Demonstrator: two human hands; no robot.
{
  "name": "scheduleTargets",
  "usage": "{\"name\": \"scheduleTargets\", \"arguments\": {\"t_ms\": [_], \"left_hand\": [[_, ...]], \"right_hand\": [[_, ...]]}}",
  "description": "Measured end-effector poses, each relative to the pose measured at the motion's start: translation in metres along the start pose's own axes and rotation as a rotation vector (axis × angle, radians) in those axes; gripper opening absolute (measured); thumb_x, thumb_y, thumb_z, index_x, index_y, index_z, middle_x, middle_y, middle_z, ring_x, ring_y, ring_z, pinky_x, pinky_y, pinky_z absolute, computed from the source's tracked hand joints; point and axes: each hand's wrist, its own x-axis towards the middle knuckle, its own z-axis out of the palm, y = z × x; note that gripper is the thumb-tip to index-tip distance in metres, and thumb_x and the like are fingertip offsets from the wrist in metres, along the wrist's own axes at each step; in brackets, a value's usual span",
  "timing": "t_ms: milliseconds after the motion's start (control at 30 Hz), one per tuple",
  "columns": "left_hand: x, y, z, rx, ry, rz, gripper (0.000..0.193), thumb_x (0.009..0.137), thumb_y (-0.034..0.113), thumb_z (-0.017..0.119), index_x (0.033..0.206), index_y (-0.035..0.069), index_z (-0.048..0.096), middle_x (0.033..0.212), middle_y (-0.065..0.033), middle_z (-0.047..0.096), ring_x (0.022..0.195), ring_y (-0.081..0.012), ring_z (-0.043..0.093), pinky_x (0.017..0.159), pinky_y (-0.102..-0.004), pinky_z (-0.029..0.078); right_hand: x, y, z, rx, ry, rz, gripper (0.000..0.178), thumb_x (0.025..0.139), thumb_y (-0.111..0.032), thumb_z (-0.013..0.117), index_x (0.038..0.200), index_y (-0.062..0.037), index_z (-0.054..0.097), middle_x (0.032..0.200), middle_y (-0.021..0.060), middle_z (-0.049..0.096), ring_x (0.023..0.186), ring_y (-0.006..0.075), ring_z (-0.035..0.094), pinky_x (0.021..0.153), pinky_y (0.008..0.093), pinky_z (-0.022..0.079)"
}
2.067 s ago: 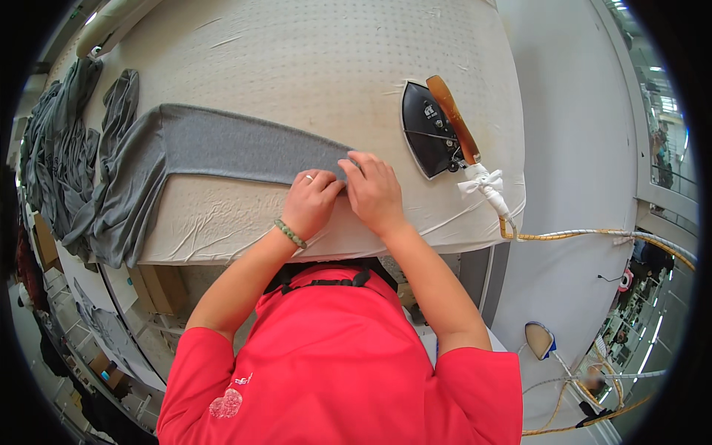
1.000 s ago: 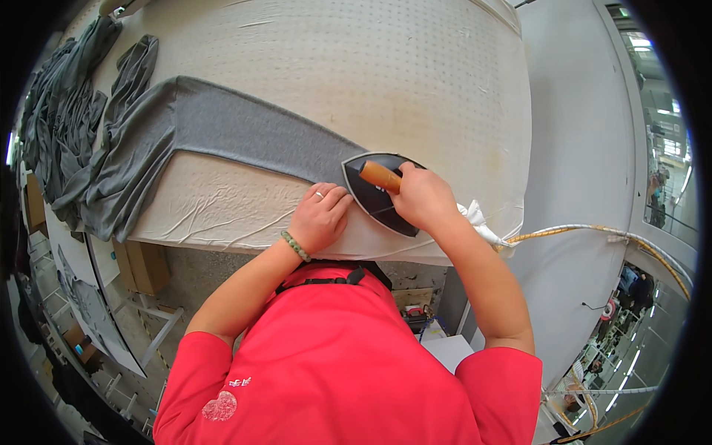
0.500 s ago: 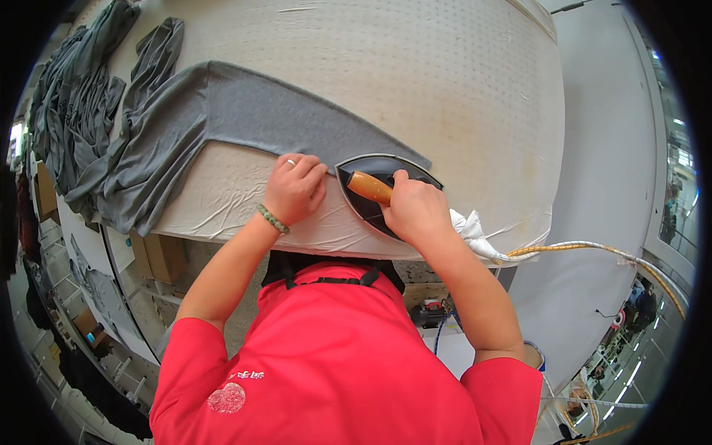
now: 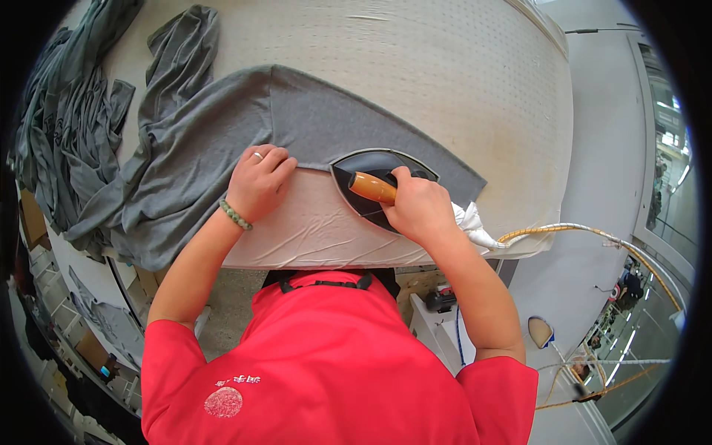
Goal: Ironing a gray sweatshirt on an ironing board in a factory setting.
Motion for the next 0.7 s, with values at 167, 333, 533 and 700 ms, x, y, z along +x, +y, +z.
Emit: {"name": "scheduleTargets", "arguments": {"t_ms": [167,333,533,700], "left_hand": [[-0.017,-0.027,-0.020,0.030,-0.024,-0.014,0.026,0.077,0.010,0.070,0.103,0.008,0.068,0.102,-0.0056,0.065,0.097,-0.0236,0.065,0.085,-0.0383,0.051],[-0.028,-0.033,-0.045,-0.179,-0.055,-0.161,0.028,0.079,0.008,0.073,0.106,0.006,0.070,0.105,-0.0080,0.067,0.096,-0.0258,0.065,0.085,-0.0401,0.052],[-0.050,-0.095,-0.108,-0.023,0.198,-0.468,0.030,0.087,0.007,0.074,0.117,0.004,0.070,0.119,-0.0142,0.068,0.113,-0.0343,0.064,0.099,-0.0431,0.050],[-0.097,-0.159,-0.143,0.256,0.244,-0.679,0.039,0.090,0.020,0.077,0.124,0.003,0.067,0.125,-0.0153,0.066,0.119,-0.0351,0.062,0.102,-0.0440,0.048]], "right_hand": [[0.024,-0.053,-0.001,0.018,-0.027,0.000,0.048,0.088,-0.030,0.077,0.124,-0.0031,0.061,0.089,0.0226,0.074,0.085,0.0435,0.072,0.078,0.0526,0.057],[0.041,-0.113,0.005,0.020,-0.063,-0.002,0.046,0.088,-0.028,0.075,0.123,-0.0030,0.060,0.087,0.0227,0.074,0.083,0.0440,0.072,0.076,0.0533,0.058],[0.055,-0.130,0.002,0.005,-0.127,-0.044,0.037,0.087,-0.024,0.072,0.113,-0.0013,0.061,0.087,0.0233,0.074,0.083,0.0453,0.072,0.076,0.0552,0.058],[0.115,-0.140,-0.029,0.104,0.110,0.013,0.034,0.091,-0.028,0.072,0.110,-0.0005,0.063,0.091,0.0266,0.073,0.087,0.0467,0.071,0.079,0.0536,0.057]]}}
